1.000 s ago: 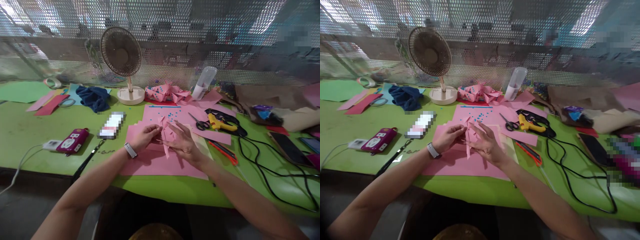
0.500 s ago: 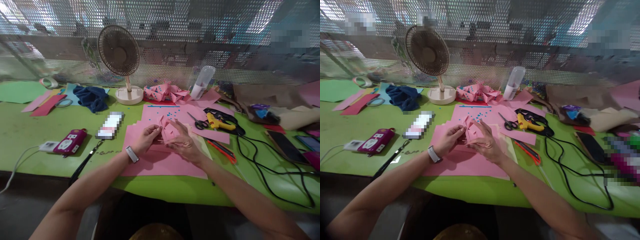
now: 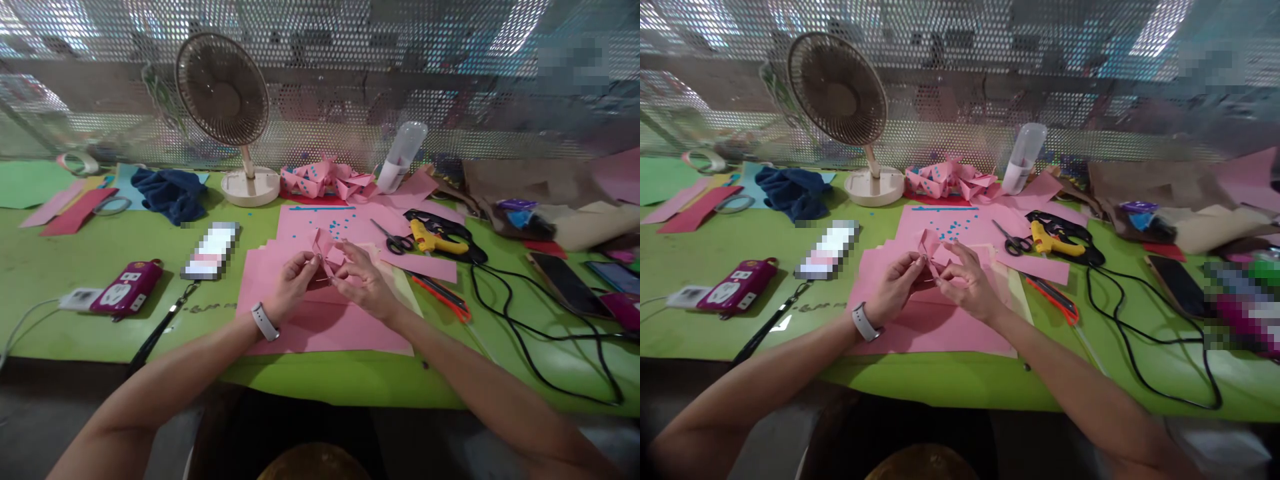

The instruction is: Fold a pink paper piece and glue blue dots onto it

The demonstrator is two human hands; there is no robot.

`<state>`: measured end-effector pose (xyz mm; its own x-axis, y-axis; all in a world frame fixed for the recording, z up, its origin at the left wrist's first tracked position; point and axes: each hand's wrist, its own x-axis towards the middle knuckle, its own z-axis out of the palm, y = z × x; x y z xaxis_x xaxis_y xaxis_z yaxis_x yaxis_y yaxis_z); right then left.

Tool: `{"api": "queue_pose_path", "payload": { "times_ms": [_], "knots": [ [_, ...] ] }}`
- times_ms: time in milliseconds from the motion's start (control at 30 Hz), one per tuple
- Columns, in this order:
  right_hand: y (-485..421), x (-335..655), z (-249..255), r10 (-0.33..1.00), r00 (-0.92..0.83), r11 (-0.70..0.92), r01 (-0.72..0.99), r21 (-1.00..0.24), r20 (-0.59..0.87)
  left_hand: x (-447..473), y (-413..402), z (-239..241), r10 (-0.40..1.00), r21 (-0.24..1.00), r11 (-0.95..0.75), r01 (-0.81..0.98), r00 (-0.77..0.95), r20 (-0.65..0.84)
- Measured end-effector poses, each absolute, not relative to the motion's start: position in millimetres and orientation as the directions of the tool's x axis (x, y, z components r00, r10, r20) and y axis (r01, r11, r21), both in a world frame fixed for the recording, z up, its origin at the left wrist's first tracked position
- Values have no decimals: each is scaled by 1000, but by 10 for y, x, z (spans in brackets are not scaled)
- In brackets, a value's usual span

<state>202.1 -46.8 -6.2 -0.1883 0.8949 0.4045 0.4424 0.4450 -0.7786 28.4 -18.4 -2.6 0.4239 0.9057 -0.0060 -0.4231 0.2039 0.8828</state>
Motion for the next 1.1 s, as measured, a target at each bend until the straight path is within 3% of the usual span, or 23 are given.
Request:
{"api": "queue_pose_path", "payload": {
  "times_ms": [1100],
  "knots": [
    [-491, 1979, -43, 929, -181, 369, 355, -859, 324, 283, -185, -43, 872, 890, 251, -380, 489, -37]
  ]
}}
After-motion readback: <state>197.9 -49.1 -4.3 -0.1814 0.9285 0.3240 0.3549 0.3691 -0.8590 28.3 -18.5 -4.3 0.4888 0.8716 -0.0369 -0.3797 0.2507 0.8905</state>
